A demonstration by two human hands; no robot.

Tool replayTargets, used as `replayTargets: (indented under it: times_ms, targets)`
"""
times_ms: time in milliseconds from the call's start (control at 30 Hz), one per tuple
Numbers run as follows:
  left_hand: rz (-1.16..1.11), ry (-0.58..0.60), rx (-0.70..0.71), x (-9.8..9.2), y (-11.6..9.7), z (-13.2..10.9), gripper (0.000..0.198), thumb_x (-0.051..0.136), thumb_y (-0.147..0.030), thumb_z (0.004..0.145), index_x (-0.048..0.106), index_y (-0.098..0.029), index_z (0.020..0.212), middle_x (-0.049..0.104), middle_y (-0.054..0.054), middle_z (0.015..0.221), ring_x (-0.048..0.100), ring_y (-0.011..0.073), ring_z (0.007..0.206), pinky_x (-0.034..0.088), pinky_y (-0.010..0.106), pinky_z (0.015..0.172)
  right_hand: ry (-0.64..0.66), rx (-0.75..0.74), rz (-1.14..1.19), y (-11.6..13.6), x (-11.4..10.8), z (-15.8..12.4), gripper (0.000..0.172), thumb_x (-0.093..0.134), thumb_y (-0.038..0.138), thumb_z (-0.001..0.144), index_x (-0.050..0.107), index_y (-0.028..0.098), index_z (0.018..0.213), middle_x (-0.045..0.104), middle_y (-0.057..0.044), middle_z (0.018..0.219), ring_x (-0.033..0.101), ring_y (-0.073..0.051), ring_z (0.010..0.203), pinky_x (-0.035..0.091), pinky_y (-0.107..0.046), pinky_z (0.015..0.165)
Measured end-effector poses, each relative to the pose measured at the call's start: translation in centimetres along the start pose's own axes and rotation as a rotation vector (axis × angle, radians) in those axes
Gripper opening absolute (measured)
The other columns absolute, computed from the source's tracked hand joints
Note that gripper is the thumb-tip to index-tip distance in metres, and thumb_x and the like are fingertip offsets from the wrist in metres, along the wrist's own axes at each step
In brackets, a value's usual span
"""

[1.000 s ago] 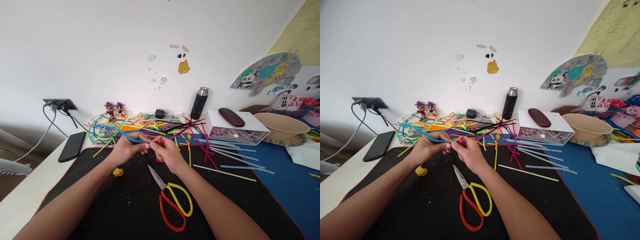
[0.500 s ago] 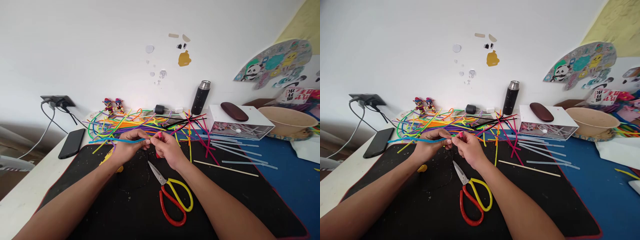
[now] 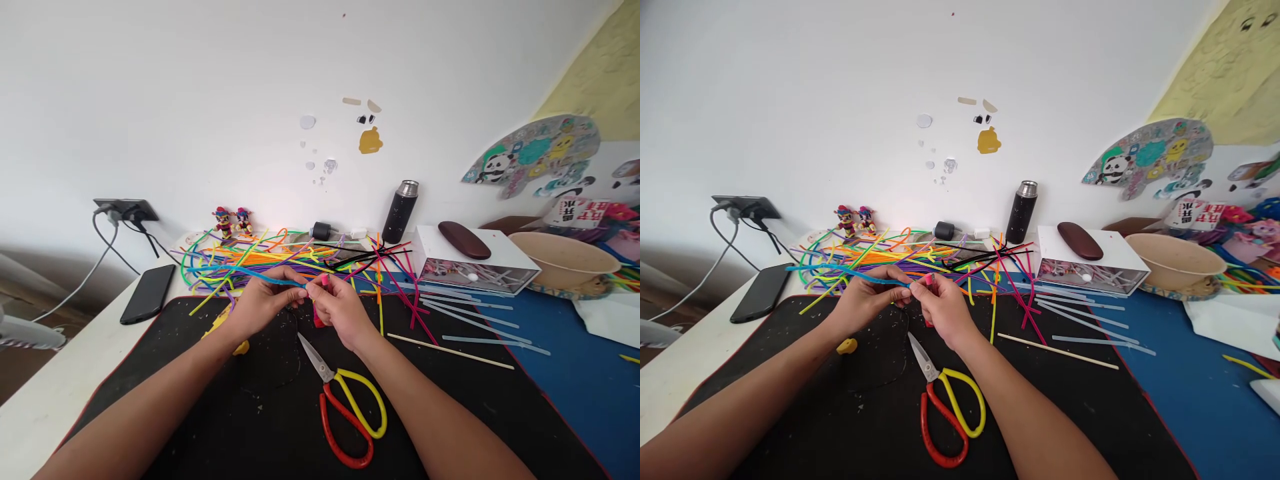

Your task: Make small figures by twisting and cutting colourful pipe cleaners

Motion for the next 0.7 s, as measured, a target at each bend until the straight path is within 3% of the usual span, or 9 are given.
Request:
replayTargets:
  times_ms: [233,700]
  targets:
    - [0.062,0.029,0.089,-0.5,-1.0,0.2,0.026,0.085,-0.040,0.084,0.079,-0.015,0.092,0.071,0.004,0.083,0.067,0.0153,0.069,0.060,0.026,0.063,0.024,-0.001,0.005,0.1,0.3,0.0,0.045,0.082,0.057,0.076,0.056,0.021,0.082,0.030,0.014,0.050,0.020,-0.004,0.041,0.015,-0.020,0.039]
    - [-0.022,-0.002,-0.058,-0.5,0.2,0.4,0.036,0.092,-0.045,0.073,0.077,-0.015,0.086,0.071,0.001,0.069,0.066,0.0134,0.059,0.057,0.023,0.057,0.026,-0.035,-0.056,-0.1,-0.1,0.1,0.041,0.080,0.054,0.079,0.056,0.020,0.083,0.034,0.013,0.053,0.024,-0.005,0.041,0.016,-0.021,0.040]
Point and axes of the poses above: each hand's wrist, its own z-axis towards the middle knuckle, its own x-axis out of the palm, y = z × x, the point moved 10 cm from there along z, towards the middle knuckle
